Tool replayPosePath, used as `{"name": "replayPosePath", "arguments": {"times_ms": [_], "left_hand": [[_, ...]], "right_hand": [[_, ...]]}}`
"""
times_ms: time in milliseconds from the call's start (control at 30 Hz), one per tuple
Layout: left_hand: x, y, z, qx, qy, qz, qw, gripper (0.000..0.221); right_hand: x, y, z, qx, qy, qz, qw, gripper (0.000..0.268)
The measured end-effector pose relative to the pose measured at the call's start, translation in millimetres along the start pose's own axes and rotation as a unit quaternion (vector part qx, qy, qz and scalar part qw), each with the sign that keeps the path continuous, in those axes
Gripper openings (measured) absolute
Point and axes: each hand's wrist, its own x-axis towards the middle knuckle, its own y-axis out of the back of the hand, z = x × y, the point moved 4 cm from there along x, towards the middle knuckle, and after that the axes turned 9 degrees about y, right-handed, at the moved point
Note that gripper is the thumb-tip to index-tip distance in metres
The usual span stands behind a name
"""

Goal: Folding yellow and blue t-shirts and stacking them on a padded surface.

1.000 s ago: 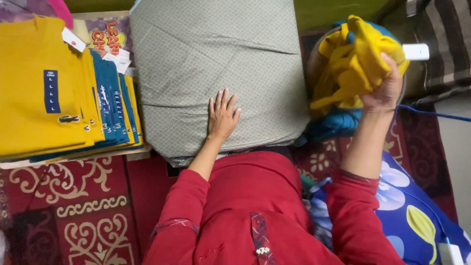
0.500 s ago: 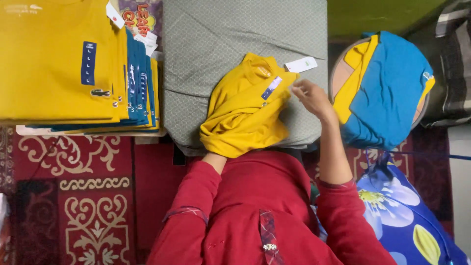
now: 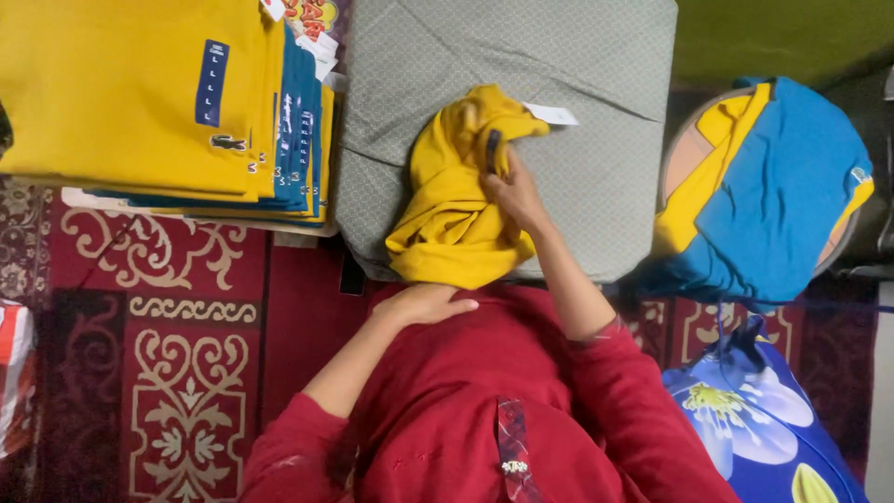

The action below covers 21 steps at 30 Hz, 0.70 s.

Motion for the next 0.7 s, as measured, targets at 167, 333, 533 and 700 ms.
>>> {"name": "replayPosePath", "arguments": {"times_ms": [167, 333, 533, 700], "left_hand": [[-20, 94, -18, -0.371, -0.120, 0.310, 0.867, 0.034], [71, 111, -58, -0.286, 0.071, 0.417, 0.860, 0.112], [123, 154, -39, -0.303, -0.044, 0.436, 0.846, 0.068], [41, 274, -26, -0.495, -0.297, 0.565, 0.589, 0.040]], "right_hand": [[0, -34, -43, -0.149, 0.123, -0.190, 0.963, 0.069], [-39, -12, -28, -0.150, 0.011, -0.224, 0.963, 0.101], [-69, 39, 8, -0.199, -0.098, -0.294, 0.930, 0.062], [-25, 206, -28, -0.139, 0.136, 0.258, 0.946, 0.023]]}}
